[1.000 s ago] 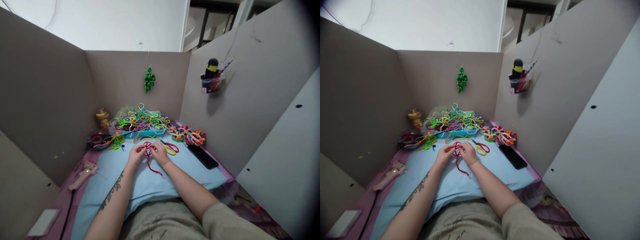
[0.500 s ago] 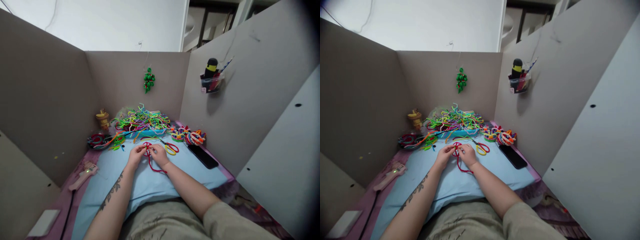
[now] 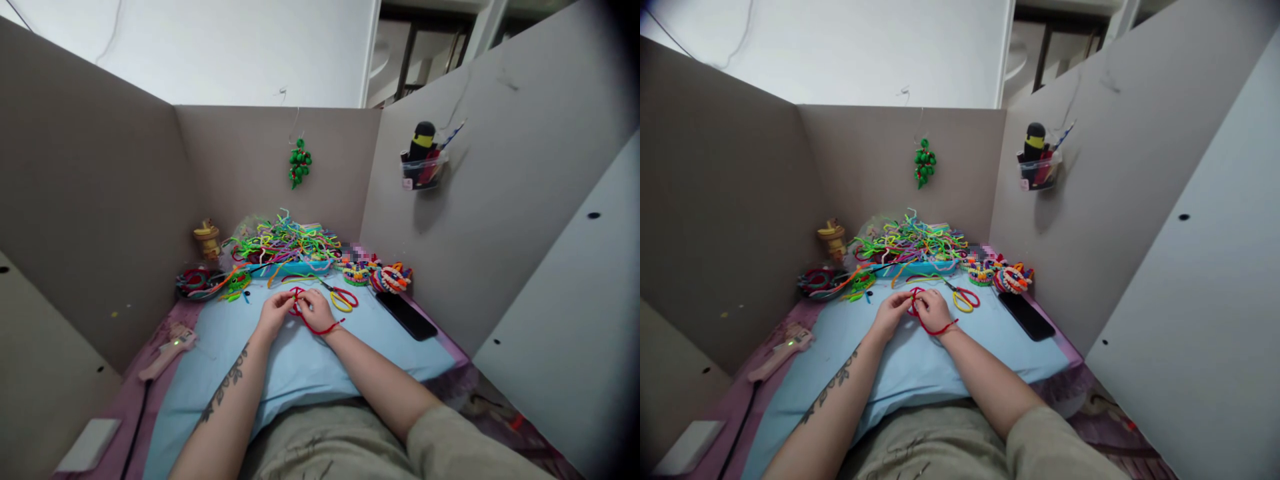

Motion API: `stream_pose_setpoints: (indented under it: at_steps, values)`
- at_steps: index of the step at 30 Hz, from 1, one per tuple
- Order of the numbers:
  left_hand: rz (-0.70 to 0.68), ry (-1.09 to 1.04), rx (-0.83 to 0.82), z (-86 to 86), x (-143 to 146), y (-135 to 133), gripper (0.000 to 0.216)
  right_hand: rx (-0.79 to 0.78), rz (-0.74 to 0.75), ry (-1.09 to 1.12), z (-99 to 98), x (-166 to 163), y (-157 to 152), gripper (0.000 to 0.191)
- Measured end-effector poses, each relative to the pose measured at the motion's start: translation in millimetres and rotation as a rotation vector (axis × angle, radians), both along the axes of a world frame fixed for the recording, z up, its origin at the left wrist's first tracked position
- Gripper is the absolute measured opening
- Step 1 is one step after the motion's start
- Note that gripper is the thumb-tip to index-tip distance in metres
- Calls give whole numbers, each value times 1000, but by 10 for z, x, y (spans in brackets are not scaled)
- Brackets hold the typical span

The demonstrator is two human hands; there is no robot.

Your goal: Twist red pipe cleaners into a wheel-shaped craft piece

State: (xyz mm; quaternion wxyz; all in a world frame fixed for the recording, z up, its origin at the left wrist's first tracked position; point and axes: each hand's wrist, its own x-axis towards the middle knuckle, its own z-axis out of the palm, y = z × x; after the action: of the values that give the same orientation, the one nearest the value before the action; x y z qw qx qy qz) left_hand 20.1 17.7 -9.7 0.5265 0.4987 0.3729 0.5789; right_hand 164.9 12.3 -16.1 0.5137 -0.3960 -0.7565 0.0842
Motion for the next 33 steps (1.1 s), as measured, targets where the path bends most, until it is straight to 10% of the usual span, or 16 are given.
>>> stream_pose_setpoints:
  at_steps: [16,27,33]
  values:
    - [220,12,49,-5,-44,57,34,35,-59,-14,-75,45,82,40]
    - [426,-98,44,-35,-130,119,34,-30,266,-144,-7,-21,-72,22]
    - [445,-78,53,-20,-130,107,33,-45,308,-223,8,-25,-124,48]
